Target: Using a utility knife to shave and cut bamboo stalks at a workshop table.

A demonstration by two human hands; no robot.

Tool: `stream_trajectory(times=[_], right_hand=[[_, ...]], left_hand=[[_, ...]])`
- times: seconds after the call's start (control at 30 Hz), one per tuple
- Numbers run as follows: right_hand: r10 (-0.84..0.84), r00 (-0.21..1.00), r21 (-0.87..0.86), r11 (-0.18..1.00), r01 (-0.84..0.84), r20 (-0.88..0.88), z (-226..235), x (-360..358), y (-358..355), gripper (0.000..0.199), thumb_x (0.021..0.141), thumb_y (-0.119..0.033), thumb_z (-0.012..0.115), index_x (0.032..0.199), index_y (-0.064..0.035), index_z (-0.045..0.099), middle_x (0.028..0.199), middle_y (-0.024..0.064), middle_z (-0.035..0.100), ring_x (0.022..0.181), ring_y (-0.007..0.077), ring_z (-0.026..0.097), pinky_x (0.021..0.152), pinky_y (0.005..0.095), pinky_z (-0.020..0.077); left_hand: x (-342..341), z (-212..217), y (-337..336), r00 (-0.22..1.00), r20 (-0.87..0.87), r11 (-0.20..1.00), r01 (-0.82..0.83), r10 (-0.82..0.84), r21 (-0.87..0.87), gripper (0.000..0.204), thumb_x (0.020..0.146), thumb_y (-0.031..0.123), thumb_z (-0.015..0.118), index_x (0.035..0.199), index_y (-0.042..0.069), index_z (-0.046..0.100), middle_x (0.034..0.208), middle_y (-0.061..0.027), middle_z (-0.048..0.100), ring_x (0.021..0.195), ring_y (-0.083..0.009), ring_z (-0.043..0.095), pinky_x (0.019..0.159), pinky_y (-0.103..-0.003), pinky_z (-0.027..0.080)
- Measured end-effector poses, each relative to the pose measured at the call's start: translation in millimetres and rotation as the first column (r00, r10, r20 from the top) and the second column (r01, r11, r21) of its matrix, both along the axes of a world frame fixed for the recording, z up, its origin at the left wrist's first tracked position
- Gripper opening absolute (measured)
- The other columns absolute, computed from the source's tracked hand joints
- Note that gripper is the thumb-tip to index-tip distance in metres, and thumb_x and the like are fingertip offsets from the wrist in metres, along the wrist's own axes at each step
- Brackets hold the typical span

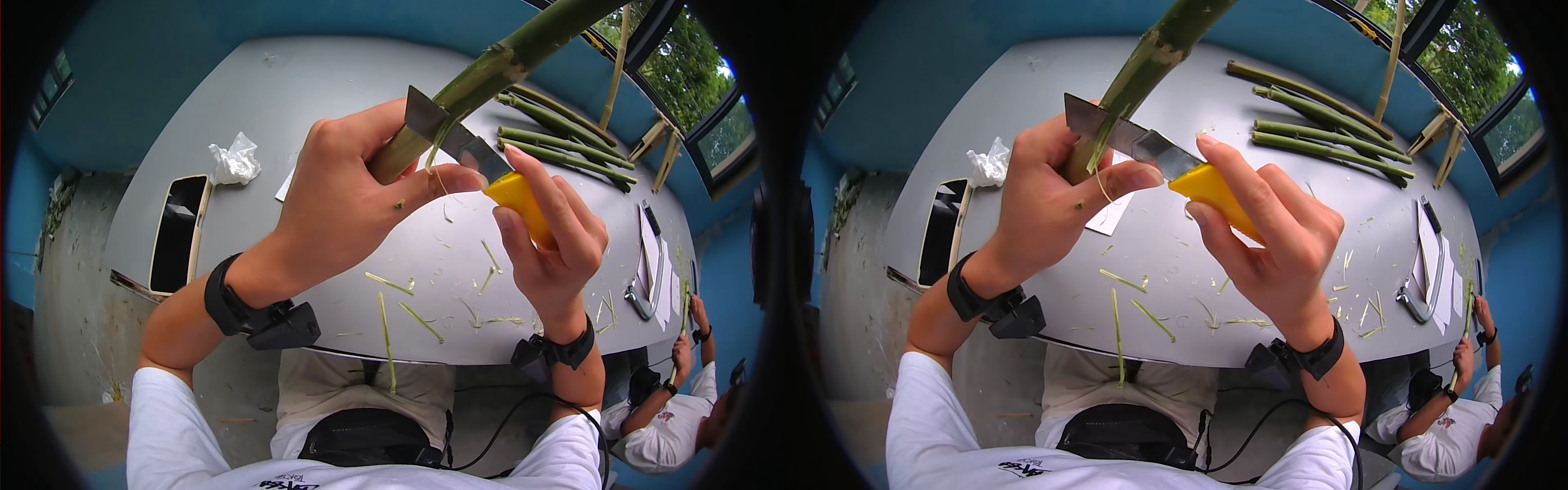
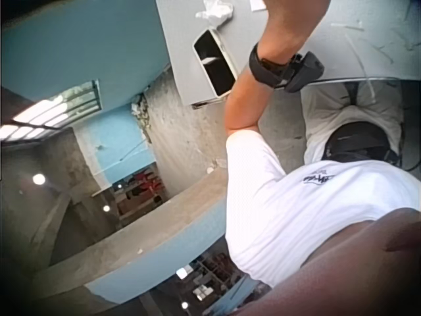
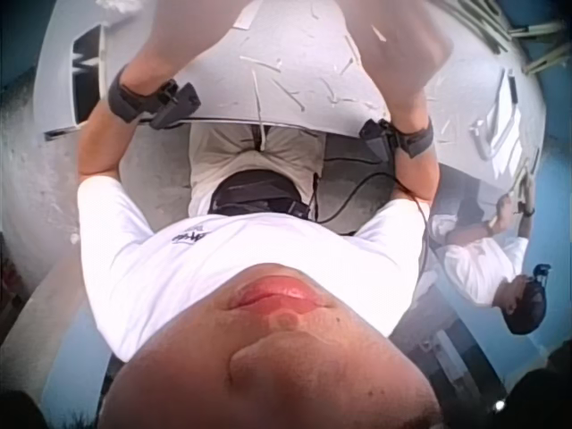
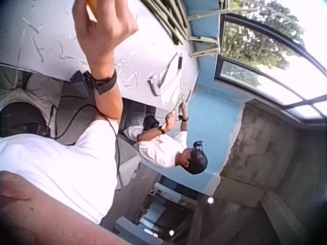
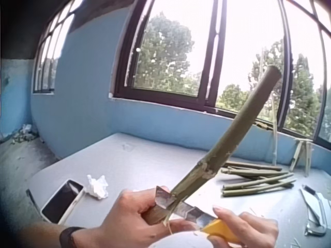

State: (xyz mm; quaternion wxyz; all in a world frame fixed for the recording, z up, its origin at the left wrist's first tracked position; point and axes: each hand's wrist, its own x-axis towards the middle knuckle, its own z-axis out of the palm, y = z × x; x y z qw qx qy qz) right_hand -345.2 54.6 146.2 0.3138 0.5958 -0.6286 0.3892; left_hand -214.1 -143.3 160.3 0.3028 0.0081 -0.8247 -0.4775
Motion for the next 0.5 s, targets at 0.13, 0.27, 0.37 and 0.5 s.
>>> stream_trajectory(times=[0.13,0.27,0.37,0.5], right_hand=[[0.021,1.0,-0.001,1.0,-0.021,0.023,-0.4,0.1,-0.6,0.058,0.076,-0.004,0.087,0.132,-0.0058,0.074,0.077,0.0064,0.069,0.06,0.016,0.063,0.056,0.0281,0.0497],[0.044,0.997,0.023,0.999,-0.045,0.058,3.9,0.9,-1.6,0.057,0.077,-0.003,0.086,0.133,-0.0051,0.073,0.08,0.0078,0.07,0.063,0.0174,0.066,0.058,0.0277,0.0516],[0.052,0.996,-0.01,0.999,-0.051,0.07,2.3,-3.0,-2.6,0.056,0.078,-0.004,0.085,0.133,-0.0048,0.073,0.081,0.0086,0.071,0.064,0.0182,0.067,0.059,0.0276,0.0524],[0.072,0.994,0.002,0.997,-0.073,0.087,3.9,-8.1,-1.6,0.055,0.08,-0.004,0.084,0.134,-0.0051,0.073,0.081,0.0092,0.071,0.064,0.0187,0.067,0.059,0.0281,0.0524]], left_hand=[[-0.2,-1.3,-2.2,1.0,0.013,0.999,0.001,0.0,-0.035,0.041,0.083,0.036,0.093,0.088,0.006,0.065,0.067,0.0069,0.053,0.058,-0.0025,0.042,0.053,-0.023,0.033],[-5.2,-7.2,-10.5,0.991,-0.101,0.989,0.072,-0.086,-0.128,0.033,0.093,0.029,0.086,0.101,0.002,0.068,0.069,0.0047,0.058,0.057,-0.0034,0.049,0.053,-0.022,0.04],[-4.7,-6.6,-6.3,0.974,-0.095,0.973,0.213,-0.204,0.092,0.03,0.102,0.023,0.073,0.121,0.001,0.064,0.076,0.0009,0.062,0.059,-0.0049,0.054,0.056,-0.022,0.044],[-4.9,-5.9,-8.5,0.922,-0.09,0.899,0.387,-0.376,0.204,0.035,0.109,0.015,0.06,0.14,0.002,0.053,0.085,-0.0024,0.062,0.062,-0.0063,0.055,0.058,-0.022,0.045]])
